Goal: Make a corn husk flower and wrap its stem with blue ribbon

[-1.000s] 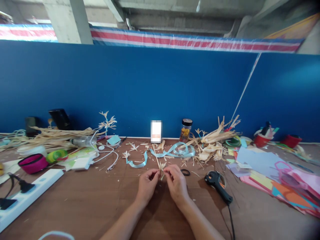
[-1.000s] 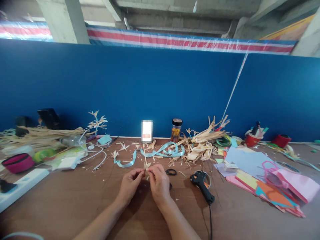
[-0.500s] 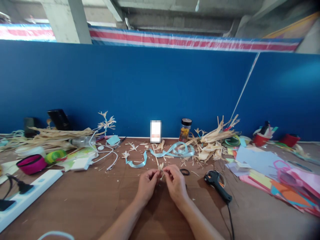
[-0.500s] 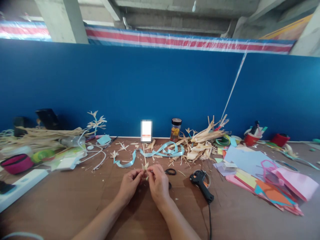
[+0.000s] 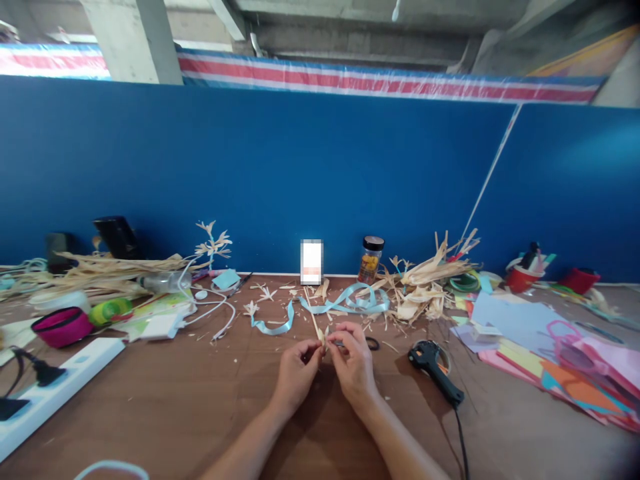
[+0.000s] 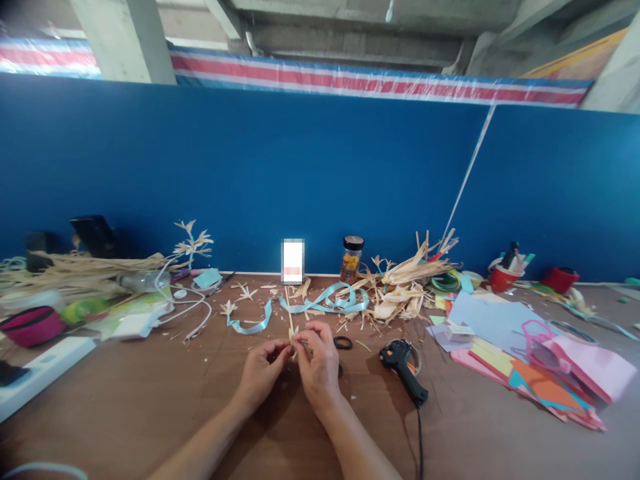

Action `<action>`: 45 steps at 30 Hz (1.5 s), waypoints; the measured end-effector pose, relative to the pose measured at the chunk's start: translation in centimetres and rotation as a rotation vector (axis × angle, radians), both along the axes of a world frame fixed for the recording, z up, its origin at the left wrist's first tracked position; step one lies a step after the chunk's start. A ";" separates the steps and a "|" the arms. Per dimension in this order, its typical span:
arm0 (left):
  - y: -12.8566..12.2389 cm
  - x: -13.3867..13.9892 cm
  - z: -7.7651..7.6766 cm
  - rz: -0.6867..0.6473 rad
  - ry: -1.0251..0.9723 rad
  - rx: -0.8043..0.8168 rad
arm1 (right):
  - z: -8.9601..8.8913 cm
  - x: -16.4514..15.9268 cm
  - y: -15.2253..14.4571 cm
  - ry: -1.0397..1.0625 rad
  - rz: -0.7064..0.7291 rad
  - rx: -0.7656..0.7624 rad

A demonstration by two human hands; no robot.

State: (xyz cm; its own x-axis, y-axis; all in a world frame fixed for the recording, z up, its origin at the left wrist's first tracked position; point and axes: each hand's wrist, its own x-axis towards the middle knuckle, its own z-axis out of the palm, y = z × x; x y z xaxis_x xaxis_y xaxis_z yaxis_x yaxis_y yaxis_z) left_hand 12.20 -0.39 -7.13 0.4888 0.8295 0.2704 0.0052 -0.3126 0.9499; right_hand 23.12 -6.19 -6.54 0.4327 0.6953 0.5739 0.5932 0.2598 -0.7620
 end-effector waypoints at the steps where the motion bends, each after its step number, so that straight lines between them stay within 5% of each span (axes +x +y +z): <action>1: 0.1 0.0 -0.1 0.015 0.001 -0.011 | 0.0 0.0 0.0 -0.008 -0.003 -0.002; 9: 0.6 0.0 -0.7 0.078 -0.042 -0.067 | 0.1 -0.4 -0.2 -0.092 0.015 -0.012; 15: 0.9 -0.2 -1.0 0.104 -0.023 -0.081 | 0.6 0.2 -0.2 0.089 0.001 0.039; 26: 0.0 -0.3 0.2 0.054 0.010 0.167 | 0.3 0.5 0.3 0.488 0.195 -0.058; 45: -0.1 -0.4 0.1 -0.010 0.006 0.301 | -1.2 0.8 1.2 0.608 0.185 -0.147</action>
State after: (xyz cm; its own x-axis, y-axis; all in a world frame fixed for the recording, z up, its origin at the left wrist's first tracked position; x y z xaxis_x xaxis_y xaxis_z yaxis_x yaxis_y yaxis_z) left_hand 11.80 -0.53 -6.99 0.4986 0.7080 0.5001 0.0063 -0.5799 0.8147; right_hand 23.90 -5.04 -7.71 0.5157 0.8422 0.1573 -0.0001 0.1836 -0.9830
